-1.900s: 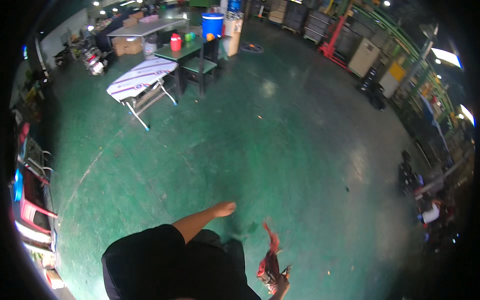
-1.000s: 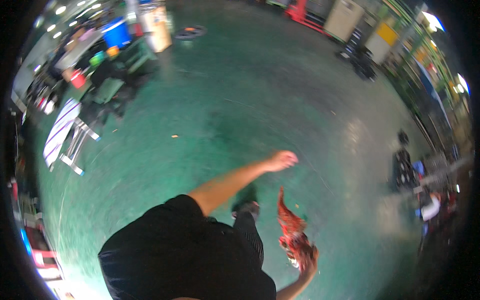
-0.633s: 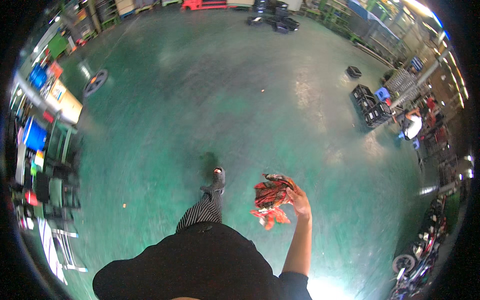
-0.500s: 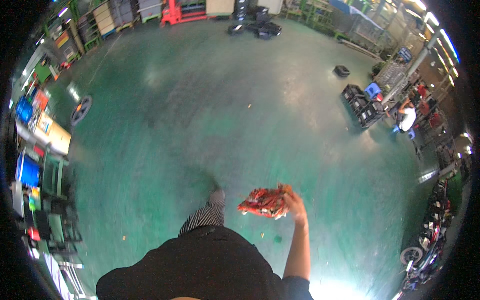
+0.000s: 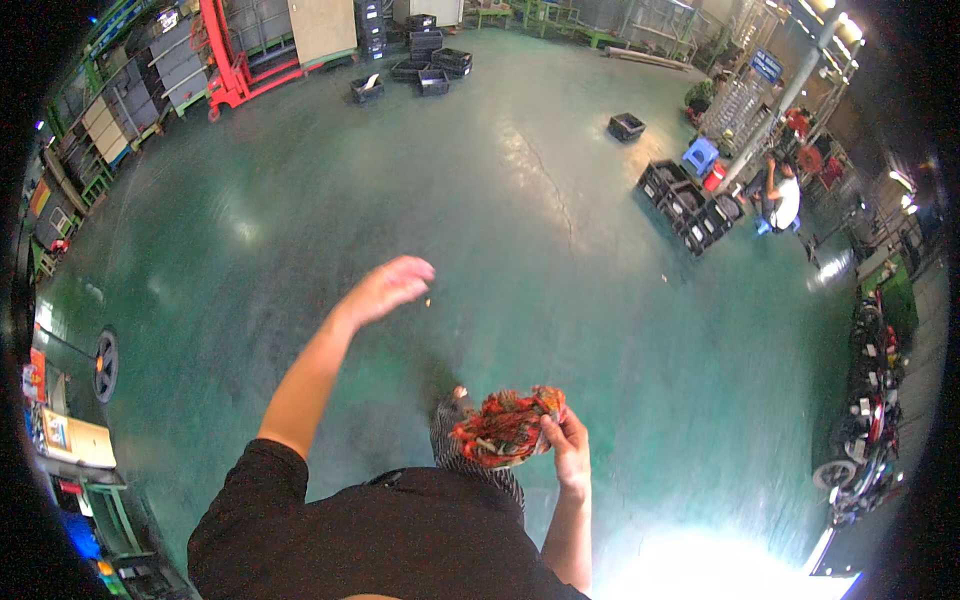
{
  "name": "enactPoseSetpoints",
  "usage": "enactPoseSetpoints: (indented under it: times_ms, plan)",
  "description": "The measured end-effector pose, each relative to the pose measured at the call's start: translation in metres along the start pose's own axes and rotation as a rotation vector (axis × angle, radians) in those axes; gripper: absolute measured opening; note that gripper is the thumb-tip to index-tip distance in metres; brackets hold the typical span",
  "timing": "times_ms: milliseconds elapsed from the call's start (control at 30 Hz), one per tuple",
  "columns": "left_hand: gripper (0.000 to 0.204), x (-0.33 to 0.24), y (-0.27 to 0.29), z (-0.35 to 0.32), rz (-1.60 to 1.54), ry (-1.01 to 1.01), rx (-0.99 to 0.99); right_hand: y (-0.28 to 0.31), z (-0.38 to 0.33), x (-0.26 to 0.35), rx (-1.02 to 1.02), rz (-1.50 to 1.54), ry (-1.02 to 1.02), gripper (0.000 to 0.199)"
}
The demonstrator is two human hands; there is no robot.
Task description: The person cleans black plastic crates using a red cloth. The person wipes the inside and outside of several crates and places white paper liners inside them before stacking them.
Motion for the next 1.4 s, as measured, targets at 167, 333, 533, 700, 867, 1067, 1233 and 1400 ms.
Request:
enactPoseSetpoints:
  times_ms: [167, 333, 533, 700, 867, 1067, 1233, 1400]
  plan:
    - [0.118, -0.024, -0.007, 0.101, 0.095, -0.214, 0.323, -0.093, 0.215, 0.075, 0.385, -0.191, -0.215, 0.029]
    - [0.115, 0.033, 0.063, 0.239, -0.258, -0.006, 0.191, -0.191, 0.443, 0.113, 0.773, -0.475, -0.286, 0.031]
    - [0.023, 0.146, 0.182, 0.467, 0.238, 0.13, 0.07, -0.23, 0.723, 0.123, 0.868, -0.605, 0.067, 0.027]
    - [0.017, 0.192, 0.243, 0.687, 0.169, 0.017, 0.305, -0.196, 0.887, 0.167, 0.578, -0.532, -0.119, 0.029]
    - [0.022, 0.24, 0.299, 0.908, -0.215, 0.209, 0.663, -0.173, 1.069, 0.202, 0.258, -0.41, -0.092, 0.032]
    - [0.04, 0.314, 0.343, 1.129, -0.411, 0.066, 0.163, -0.189, 1.358, 0.214, 0.375, -0.466, -0.011, 0.03]
    - [0.049, 0.362, 0.475, 1.306, -0.439, 0.089, -0.165, -0.258, 1.64, 0.262, 0.622, -0.47, 0.322, 0.03]
    - [0.034, 0.486, 0.553, 1.443, 0.111, 0.086, -0.519, -0.241, 1.883, 0.217, 0.482, -0.444, 0.023, 0.031]
Point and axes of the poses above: each hand's wrist, its own z-axis towards the middle knuckle, its own y-axis out of the back of the hand, x = y × z, the point moved 1 cm from there along z, towards the middle knuckle, and after that the axes turned 15 degrees about z, right-handed, at the moved point
